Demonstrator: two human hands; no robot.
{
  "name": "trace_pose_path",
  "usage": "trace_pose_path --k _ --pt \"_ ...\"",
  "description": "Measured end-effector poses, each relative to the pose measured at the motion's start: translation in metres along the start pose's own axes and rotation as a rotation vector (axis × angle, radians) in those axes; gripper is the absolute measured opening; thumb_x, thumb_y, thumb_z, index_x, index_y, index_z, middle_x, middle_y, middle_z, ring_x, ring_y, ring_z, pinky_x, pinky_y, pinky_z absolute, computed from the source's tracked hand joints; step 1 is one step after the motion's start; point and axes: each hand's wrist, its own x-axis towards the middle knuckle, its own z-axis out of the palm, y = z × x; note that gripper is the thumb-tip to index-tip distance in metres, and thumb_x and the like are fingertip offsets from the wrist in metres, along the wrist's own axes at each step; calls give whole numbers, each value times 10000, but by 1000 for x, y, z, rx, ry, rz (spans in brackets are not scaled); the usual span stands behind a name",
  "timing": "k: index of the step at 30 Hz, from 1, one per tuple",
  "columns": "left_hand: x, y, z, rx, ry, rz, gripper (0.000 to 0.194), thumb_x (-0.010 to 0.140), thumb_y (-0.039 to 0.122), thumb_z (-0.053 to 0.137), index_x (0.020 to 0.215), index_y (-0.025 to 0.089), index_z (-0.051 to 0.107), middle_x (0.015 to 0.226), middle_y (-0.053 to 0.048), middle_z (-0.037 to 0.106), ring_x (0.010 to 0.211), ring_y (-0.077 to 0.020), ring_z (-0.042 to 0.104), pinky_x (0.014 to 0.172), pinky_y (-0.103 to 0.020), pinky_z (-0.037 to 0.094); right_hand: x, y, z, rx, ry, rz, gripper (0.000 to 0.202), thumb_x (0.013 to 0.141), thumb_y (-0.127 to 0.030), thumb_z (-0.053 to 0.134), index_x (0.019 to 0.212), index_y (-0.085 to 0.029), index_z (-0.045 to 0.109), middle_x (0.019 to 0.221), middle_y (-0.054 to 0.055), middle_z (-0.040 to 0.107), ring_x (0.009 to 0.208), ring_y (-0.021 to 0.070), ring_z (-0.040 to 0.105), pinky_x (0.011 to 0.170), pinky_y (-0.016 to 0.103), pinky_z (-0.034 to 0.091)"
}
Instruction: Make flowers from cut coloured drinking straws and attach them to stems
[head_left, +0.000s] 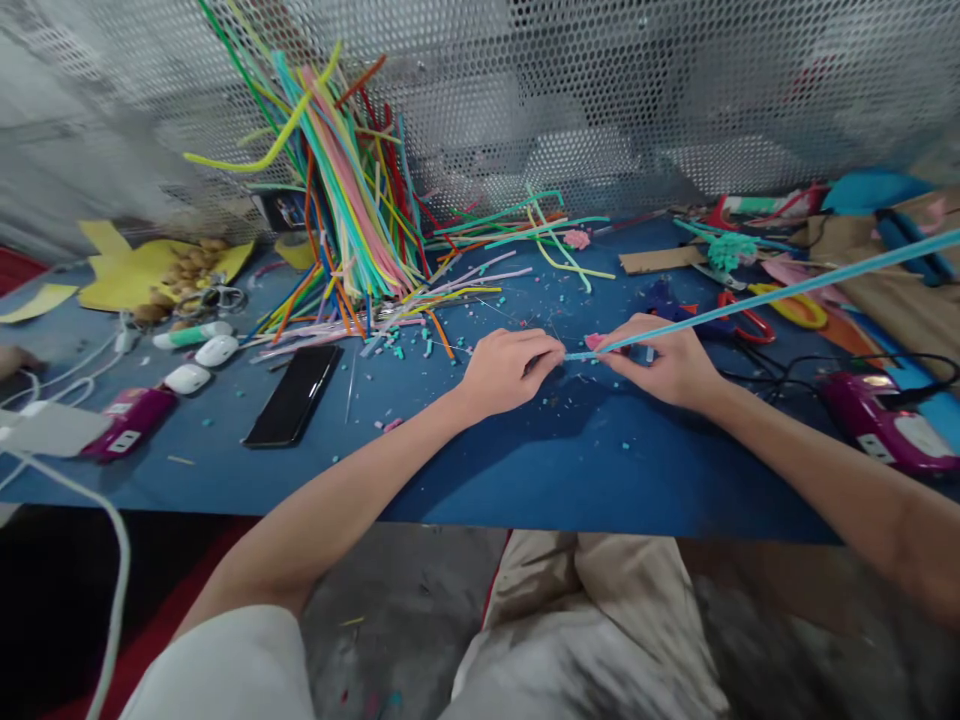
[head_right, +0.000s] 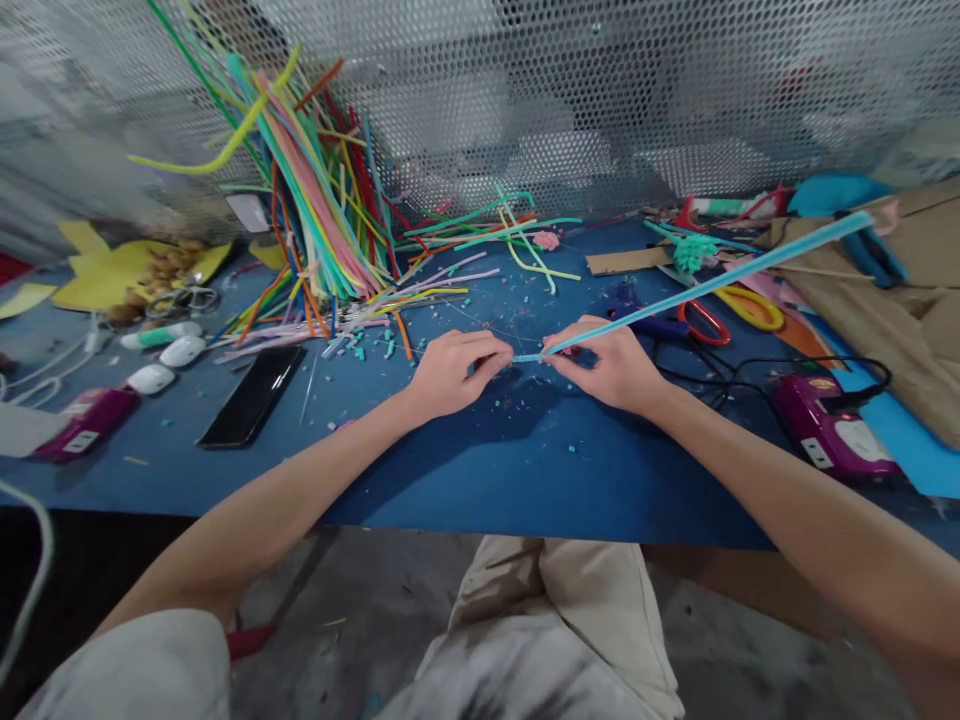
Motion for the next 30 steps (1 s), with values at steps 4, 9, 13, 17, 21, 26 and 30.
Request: trace_pose_path --k 4,9,13,17,21,26,30 --pt "0 2 -1 -17 -9 -3 304 1036 340 405 972 221 677 952 4 732 861 -130 662 746 -279 397 2 -4 -1 -20 14 -29 134 865 -238 694 993 -255 733 949 33 767 838 213 678 771 385 539" --pt "-1 2 -2 -30 4 -11 319 1031 321 400 937 211 684 934 -8 737 833 -129 667 752 -273 425 3 -8 -2 -35 -1 -48 107 878 -240 675 968 -262 729 948 20 769 844 205 680 807 390 536" --pt "-1 0 1 -15 9 10 300 1022 318 413 958 215 687 961 -10 739 840 -127 673 748 -258 451 2 -8 -1 -32 -19 11 115 893 -286 656 973 -261 734 958 30 765 835 211 674 793 395 540" --pt "-2 -2 4 41 8 29 307 1028 337 399 1010 216 681 1007 -21 741 879 -140 685 760 -257 464 0 -10 2 -46 19 123 136 893 -327 645 942 -241 738 942 40 763 718 190 644 710 376 531" --pt "-3 -1 4 53 -8 25 311 1045 311 355 1103 235 651 1046 -5 740 917 -126 694 763 -236 471 0 -14 1 17 38 261 181 878 -366 649 861 -208 737 892 52 757 632 167 612 600 338 488" --pt "-4 -4 5 68 90 51 315 996 426 508 1232 251 621 1087 -18 733 752 -94 674 658 -216 464 2 -17 2 318 14 580 215 822 -394 700 847 -187 751 702 34 717 607 164 617 573 303 481" --pt "-6 -12 1 203 184 253 222 994 379 537 1143 344 698 1074 26 751 846 -102 697 710 -236 461 0 -17 8 568 25 736 224 758 -371 755 689 -165 704 636 32 675 528 121 527 504 274 423"
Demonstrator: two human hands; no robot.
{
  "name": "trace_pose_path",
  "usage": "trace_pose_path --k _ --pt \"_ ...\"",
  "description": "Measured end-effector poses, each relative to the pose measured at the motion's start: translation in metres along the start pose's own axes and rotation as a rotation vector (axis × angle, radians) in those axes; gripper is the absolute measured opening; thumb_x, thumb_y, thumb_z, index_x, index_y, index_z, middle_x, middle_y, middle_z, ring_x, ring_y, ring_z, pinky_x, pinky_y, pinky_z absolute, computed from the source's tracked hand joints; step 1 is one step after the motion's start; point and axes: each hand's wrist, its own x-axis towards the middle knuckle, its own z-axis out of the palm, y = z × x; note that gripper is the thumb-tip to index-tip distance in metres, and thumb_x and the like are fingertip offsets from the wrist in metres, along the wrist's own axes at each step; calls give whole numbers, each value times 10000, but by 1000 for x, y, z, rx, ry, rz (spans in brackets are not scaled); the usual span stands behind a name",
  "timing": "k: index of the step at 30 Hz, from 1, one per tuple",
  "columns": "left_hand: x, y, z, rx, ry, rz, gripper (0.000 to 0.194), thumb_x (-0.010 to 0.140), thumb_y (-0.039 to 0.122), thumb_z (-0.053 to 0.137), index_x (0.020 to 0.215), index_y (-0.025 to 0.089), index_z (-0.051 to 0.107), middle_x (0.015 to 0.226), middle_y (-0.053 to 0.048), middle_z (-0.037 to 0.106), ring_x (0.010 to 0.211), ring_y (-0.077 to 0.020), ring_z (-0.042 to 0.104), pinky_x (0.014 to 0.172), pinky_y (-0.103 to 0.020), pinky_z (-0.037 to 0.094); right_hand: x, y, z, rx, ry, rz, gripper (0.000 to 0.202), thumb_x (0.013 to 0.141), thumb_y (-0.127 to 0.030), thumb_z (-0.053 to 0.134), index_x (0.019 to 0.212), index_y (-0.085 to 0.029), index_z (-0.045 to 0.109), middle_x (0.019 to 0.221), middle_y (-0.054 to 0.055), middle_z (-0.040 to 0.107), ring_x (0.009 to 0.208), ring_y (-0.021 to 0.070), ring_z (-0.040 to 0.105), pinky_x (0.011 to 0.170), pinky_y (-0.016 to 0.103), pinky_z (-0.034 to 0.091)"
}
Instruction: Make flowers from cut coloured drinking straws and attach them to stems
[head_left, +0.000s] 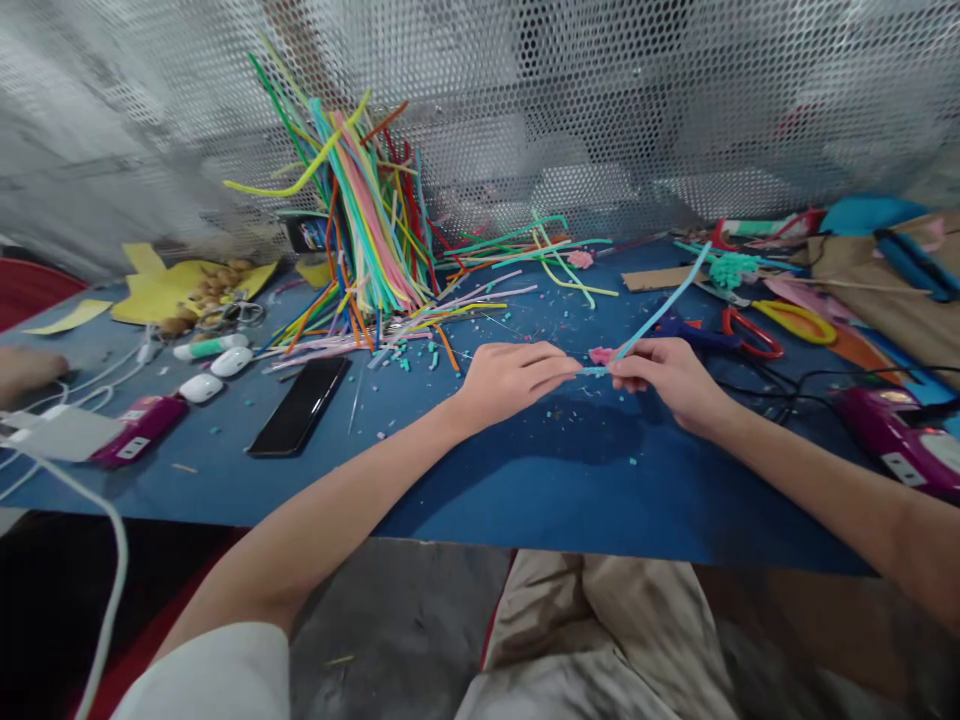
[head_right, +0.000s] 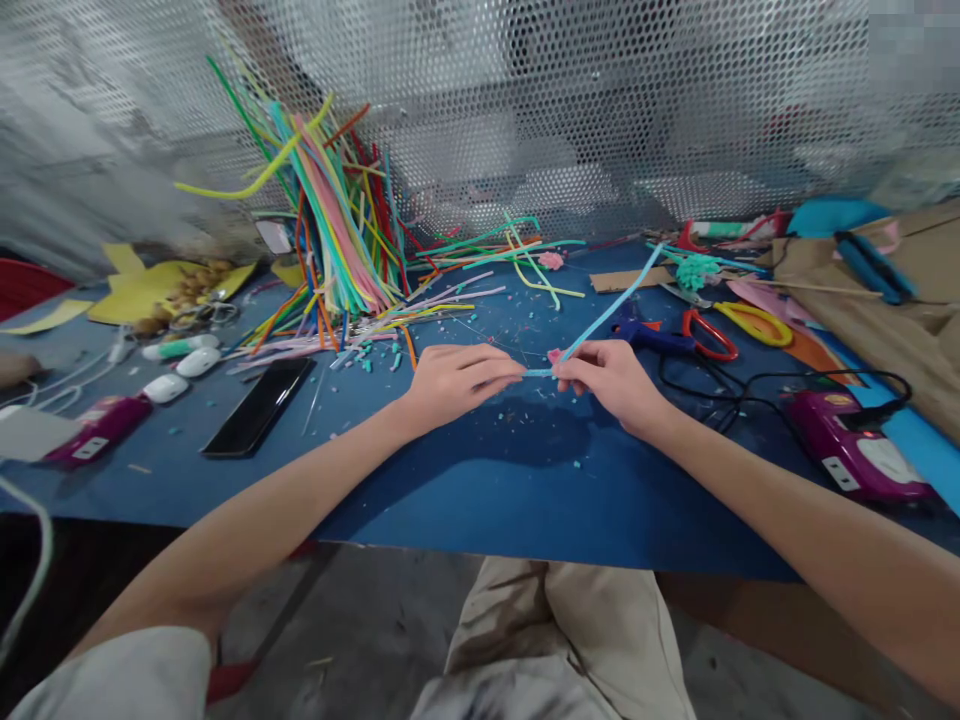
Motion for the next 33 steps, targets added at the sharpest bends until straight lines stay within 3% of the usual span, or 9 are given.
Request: trace_pose_path --k 5,12,16,19,22,27,33 --pt "-1 -4 -10 118 9 64 210 988 391 547 1107 398 720 1041 54 765 739 -94 684 639 -266 426 0 3 3 160 -84 68 246 743 -372 779 686 -149 692 639 47 660 517 111 492 456 269 355" --pt "1 -1 -8 92 20 -14 233 1004 392 516 1074 300 718 1033 8 760 896 -123 709 753 -276 470 3 5 1 108 -148 -5 261 765 -428 788 777 -170 750 685 42 703 563 128 538 551 295 461" --pt "4 1 -7 80 14 -55 235 1009 375 505 1051 256 703 1009 -8 759 916 -140 707 790 -285 469 3 5 -1 -151 -133 -131 264 823 -455 723 800 -196 774 824 45 761 633 156 633 634 322 543" --pt "6 7 -7 62 20 -73 225 1007 362 507 1022 246 698 984 2 760 908 -138 707 791 -278 472 4 4 -3 -347 -69 -294 231 861 -413 679 787 -216 776 985 43 771 812 215 712 749 361 585" --pt "7 15 -10 35 2 -127 232 1005 360 503 1001 239 701 975 0 760 906 -137 706 785 -270 478 6 7 -5 -490 -30 -472 179 900 -368 647 874 -238 768 1012 33 768 912 236 716 816 386 578" --pt "8 26 -16 2 -28 -195 257 998 379 502 995 242 719 969 -8 763 891 -144 706 717 -262 465 9 9 -9 -637 9 -696 138 938 -326 613 980 -262 727 963 33 760 879 221 692 813 397 551" --pt "12 26 -17 -115 -96 -366 226 968 393 558 946 246 729 952 15 767 722 -126 664 629 -259 441 9 9 -9 -758 12 -786 139 941 -296 601 1014 -280 718 987 12 770 837 205 672 794 386 538"
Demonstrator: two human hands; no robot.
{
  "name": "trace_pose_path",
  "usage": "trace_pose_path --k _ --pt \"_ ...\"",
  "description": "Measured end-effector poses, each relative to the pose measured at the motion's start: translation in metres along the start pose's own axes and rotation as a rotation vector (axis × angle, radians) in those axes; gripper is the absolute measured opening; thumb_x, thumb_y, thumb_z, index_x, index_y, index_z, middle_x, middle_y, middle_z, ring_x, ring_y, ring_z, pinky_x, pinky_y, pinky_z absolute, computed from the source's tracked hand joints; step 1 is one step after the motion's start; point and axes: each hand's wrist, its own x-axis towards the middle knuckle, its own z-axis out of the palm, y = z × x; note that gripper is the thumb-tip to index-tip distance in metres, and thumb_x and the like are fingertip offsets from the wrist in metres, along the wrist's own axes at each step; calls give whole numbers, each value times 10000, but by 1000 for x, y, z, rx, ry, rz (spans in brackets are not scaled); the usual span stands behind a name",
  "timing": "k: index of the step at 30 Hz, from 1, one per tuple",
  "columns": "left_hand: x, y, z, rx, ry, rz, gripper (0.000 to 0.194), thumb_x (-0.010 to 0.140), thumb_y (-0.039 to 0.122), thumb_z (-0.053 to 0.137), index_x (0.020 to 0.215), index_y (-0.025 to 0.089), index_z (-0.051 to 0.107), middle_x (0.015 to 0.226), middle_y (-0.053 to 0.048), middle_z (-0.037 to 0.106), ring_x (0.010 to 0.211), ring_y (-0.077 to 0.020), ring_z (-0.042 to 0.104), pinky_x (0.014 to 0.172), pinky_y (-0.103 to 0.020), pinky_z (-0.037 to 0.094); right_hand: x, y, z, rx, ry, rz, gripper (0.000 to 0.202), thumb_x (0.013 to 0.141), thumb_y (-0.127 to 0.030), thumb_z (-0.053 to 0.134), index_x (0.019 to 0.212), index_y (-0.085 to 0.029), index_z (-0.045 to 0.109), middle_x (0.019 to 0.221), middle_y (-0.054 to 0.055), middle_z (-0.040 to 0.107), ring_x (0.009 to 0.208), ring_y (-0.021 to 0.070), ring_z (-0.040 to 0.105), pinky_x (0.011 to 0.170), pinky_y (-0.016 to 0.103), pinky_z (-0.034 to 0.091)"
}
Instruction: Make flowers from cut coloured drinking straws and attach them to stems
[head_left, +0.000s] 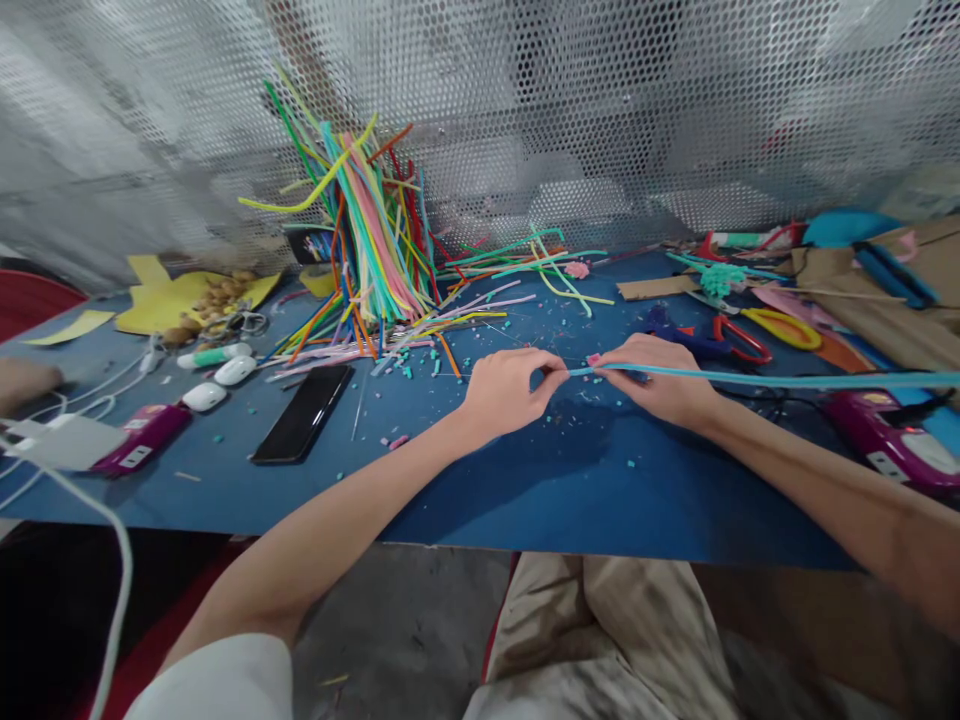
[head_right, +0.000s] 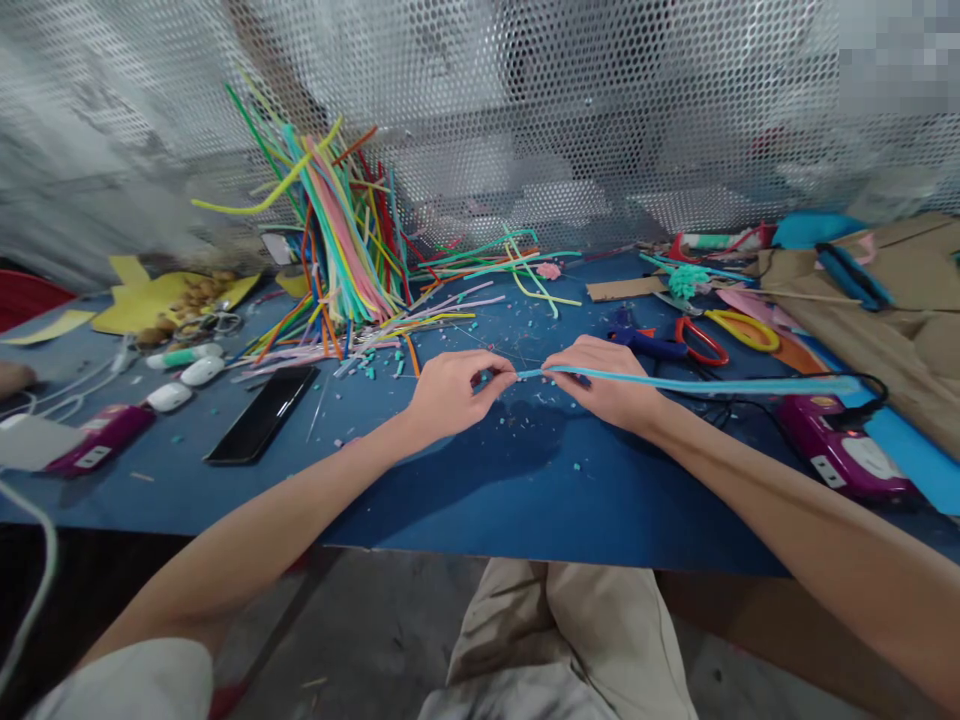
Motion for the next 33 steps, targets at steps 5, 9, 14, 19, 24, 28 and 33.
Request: trace_pose_path --k 5,9,14,19,24,28,33 --pt "4 -8 3 27 14 -3 220 970 432 565 979 289 732 994 55 764 748 -112 667 672 -253 454 3 -3 -1 26 56 71 118 924 -304 612 936 -258 720 906 25 760 784 208 657 747 383 531" --pt "6 -21 4 90 116 47 254 981 451 544 1036 299 741 1020 38 771 872 -137 686 761 -269 475 5 -3 -5 86 95 165 159 928 -300 595 827 -247 705 873 20 748 689 186 617 693 368 520" --pt "7 -31 6 99 169 156 229 984 392 555 1011 281 752 987 26 778 809 -141 643 784 -279 481 6 -4 -8 81 91 158 155 923 -290 603 814 -241 701 854 13 741 693 182 608 700 355 510" --pt "5 -30 8 85 203 156 200 964 381 591 985 287 765 947 35 783 730 -132 603 730 -261 473 5 -9 -9 95 124 159 152 927 -279 605 823 -232 706 861 12 744 702 174 621 698 339 512" --pt "4 -28 9 47 226 152 183 958 364 606 978 291 773 922 36 785 688 -115 590 705 -243 467 5 -10 -9 115 144 188 182 932 -298 611 801 -232 718 872 15 756 714 169 650 635 316 508" --pt "4 -27 9 36 210 143 189 962 361 601 983 293 776 904 36 784 676 -116 582 695 -248 463 4 -9 -7 122 123 182 160 925 -305 625 817 -239 724 885 16 759 763 183 660 642 322 513" --pt "3 -27 10 19 199 119 177 955 365 611 980 304 776 883 43 781 677 -114 575 670 -242 453 3 -12 -6 117 130 178 131 923 -289 626 850 -239 723 870 18 757 760 190 666 688 340 520"
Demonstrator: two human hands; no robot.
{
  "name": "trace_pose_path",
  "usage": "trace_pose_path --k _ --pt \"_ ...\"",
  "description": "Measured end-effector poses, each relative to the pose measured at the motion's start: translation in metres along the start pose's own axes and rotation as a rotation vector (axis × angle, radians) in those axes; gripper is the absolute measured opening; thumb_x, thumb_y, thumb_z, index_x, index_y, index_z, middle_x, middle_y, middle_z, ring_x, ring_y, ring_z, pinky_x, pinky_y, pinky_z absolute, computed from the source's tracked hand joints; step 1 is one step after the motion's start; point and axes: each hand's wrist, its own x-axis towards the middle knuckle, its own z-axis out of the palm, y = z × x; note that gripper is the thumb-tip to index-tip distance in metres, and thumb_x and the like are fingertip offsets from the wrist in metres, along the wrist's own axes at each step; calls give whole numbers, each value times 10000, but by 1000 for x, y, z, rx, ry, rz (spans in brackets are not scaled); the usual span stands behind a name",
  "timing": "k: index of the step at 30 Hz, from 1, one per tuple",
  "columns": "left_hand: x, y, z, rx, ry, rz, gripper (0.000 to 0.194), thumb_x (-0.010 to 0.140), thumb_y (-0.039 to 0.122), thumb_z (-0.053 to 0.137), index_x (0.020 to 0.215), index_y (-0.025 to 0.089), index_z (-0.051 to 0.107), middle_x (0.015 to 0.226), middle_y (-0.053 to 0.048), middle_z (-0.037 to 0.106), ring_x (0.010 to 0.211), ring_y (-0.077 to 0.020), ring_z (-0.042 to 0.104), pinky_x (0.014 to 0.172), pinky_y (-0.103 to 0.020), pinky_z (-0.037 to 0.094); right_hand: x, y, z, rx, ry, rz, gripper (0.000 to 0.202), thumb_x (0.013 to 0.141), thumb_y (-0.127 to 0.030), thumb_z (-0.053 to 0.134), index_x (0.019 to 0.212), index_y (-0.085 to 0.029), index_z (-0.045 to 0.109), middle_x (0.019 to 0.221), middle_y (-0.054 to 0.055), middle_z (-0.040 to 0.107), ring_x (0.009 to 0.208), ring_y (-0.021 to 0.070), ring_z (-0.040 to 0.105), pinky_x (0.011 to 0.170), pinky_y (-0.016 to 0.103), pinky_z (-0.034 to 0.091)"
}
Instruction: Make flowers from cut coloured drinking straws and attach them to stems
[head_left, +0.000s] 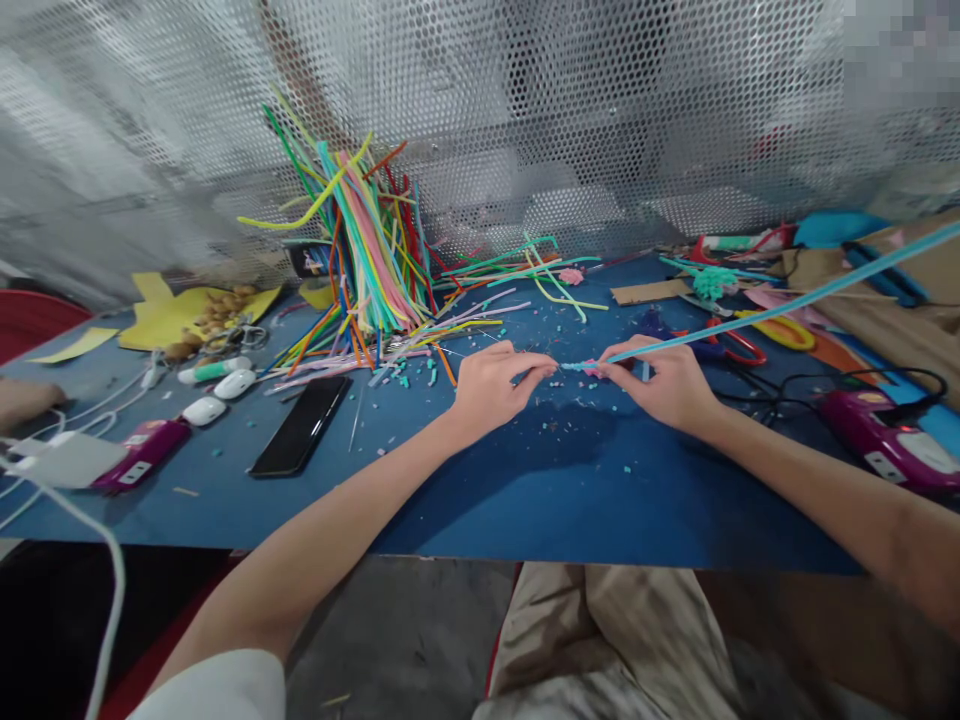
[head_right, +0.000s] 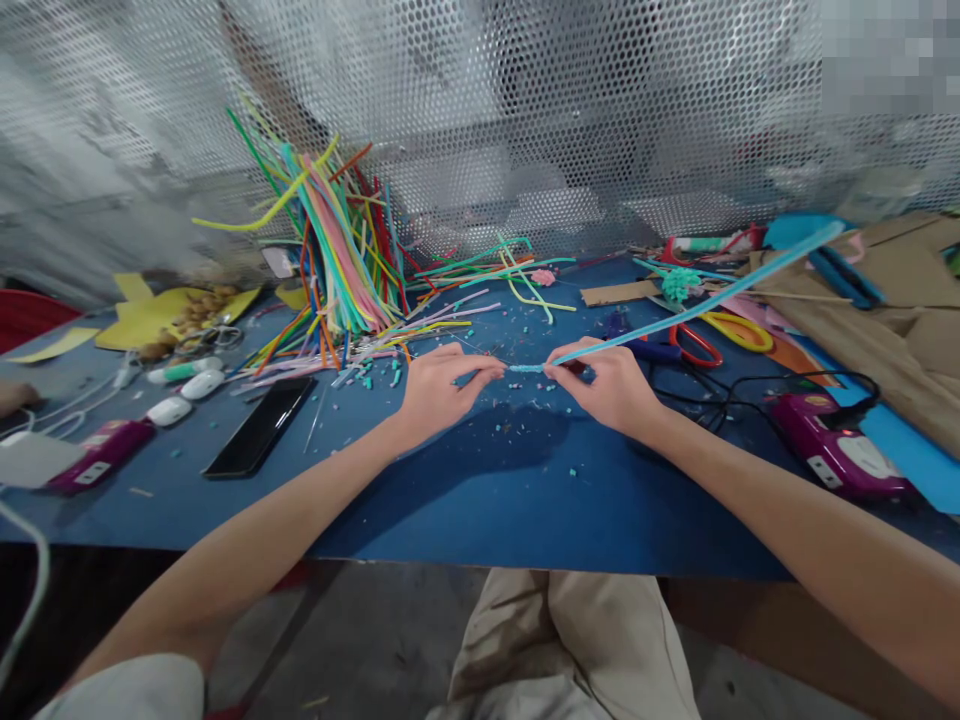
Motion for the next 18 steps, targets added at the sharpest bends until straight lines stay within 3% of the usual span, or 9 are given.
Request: trace_pose_path --k 8,14,18 --pt "2 5 -3 52 25 69 178 955 366 613 952 282 769 881 43 781 682 -108 604 685 -240 463 -1 -6 0 48 2 48 139 916 -303 637 844 -231 732 890 28 764 779 192 690 688 330 524" --pt "4 9 -11 162 48 163 234 926 462 636 985 272 758 908 19 784 749 -130 666 726 -268 475 -1 -9 4 162 -47 183 189 909 -337 639 801 -220 741 928 38 770 838 214 714 736 341 548" --pt "4 7 -14 182 43 207 215 942 427 625 1024 277 755 916 20 785 761 -123 668 734 -271 468 0 -12 5 251 -104 254 220 903 -353 636 772 -215 746 963 46 769 890 225 715 747 339 548"
